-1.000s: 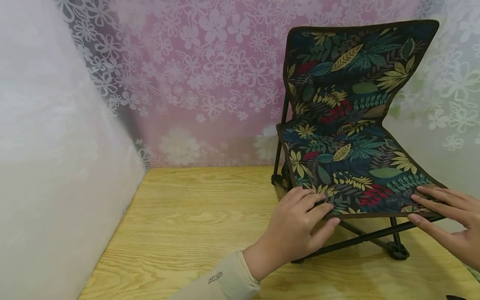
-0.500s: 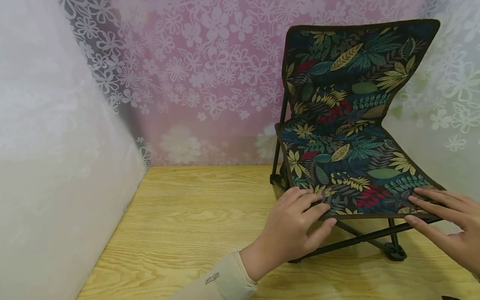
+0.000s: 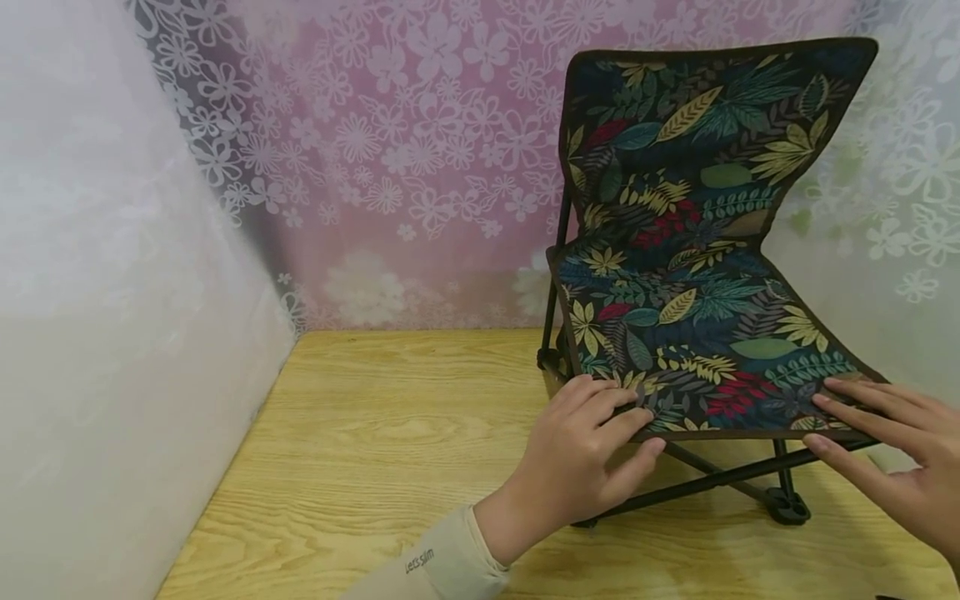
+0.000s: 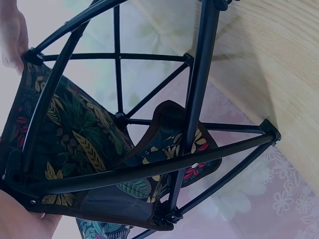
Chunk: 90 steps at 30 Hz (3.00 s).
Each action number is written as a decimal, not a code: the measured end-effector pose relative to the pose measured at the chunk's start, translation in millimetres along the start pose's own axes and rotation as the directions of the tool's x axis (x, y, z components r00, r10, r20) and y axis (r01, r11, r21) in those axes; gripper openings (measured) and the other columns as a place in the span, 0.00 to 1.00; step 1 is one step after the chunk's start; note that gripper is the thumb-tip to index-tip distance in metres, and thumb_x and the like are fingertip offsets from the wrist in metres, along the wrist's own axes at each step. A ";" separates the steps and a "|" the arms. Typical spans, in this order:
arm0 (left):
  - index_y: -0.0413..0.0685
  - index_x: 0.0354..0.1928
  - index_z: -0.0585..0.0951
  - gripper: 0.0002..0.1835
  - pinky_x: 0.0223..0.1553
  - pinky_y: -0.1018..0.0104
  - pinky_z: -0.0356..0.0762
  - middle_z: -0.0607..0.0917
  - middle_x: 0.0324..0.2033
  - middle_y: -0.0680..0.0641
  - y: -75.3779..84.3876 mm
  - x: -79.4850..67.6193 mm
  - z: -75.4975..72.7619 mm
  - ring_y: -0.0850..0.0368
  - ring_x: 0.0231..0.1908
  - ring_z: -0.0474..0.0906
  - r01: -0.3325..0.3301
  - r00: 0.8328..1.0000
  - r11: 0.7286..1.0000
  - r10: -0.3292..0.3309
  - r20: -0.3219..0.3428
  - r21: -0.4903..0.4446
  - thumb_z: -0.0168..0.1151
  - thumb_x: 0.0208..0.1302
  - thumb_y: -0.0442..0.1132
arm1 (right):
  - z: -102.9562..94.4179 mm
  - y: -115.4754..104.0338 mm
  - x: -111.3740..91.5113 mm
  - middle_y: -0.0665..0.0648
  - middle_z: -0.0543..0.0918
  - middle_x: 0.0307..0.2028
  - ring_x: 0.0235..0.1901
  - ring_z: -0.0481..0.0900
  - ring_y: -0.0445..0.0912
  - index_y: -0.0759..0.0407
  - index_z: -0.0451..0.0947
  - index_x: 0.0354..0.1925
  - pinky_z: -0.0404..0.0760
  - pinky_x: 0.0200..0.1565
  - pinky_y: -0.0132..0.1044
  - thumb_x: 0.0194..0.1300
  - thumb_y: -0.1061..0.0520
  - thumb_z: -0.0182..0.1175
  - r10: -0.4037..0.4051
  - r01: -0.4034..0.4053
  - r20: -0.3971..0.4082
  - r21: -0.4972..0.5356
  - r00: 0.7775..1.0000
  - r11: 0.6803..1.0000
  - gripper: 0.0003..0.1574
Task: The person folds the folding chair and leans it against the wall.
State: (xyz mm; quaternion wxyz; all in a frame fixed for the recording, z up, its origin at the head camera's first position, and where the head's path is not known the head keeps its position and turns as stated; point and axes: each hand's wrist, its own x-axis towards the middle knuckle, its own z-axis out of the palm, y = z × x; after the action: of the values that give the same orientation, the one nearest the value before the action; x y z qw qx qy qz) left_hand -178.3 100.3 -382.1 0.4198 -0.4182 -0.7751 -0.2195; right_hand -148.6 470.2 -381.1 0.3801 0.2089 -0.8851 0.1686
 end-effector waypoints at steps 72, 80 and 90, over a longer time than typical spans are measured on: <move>0.49 0.44 0.92 0.12 0.62 0.56 0.83 0.92 0.45 0.48 3.8 -4.5 17.5 0.53 0.51 0.88 -0.050 0.976 0.998 0.044 -0.215 -0.022 0.66 0.71 0.47 | -1.7 -1.1 -0.8 0.61 0.88 0.61 0.71 0.63 0.21 0.55 0.91 0.55 0.55 0.75 0.22 0.56 0.29 0.76 0.014 -0.012 -0.072 0.027 0.997 1.000 0.40; 0.48 0.42 0.92 0.12 0.59 0.55 0.84 0.93 0.43 0.47 2.9 -3.7 18.4 0.52 0.48 0.88 -0.074 0.966 0.997 0.064 -0.251 -0.031 0.66 0.70 0.46 | -1.4 -2.2 -2.2 0.58 0.88 0.61 0.71 0.64 0.22 0.53 0.91 0.55 0.56 0.75 0.21 0.54 0.34 0.80 0.029 -0.026 -0.077 0.032 0.997 0.999 0.36; 0.47 0.41 0.92 0.12 0.59 0.53 0.84 0.93 0.42 0.46 6.0 -4.1 20.9 0.51 0.49 0.88 -0.076 0.963 0.997 0.069 -0.260 -0.017 0.65 0.72 0.46 | -0.2 1.0 -3.7 0.58 0.89 0.59 0.72 0.65 0.23 0.54 0.92 0.53 0.56 0.76 0.24 0.58 0.26 0.73 0.012 -0.008 -0.096 0.049 0.995 0.999 0.40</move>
State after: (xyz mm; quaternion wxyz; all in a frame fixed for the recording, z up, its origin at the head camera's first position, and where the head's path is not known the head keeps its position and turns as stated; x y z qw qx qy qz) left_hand -181.8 116.1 -397.1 0.5196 -0.4196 -0.6947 -0.2670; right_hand -146.8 472.1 -383.9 0.4162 0.2052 -0.8625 0.2018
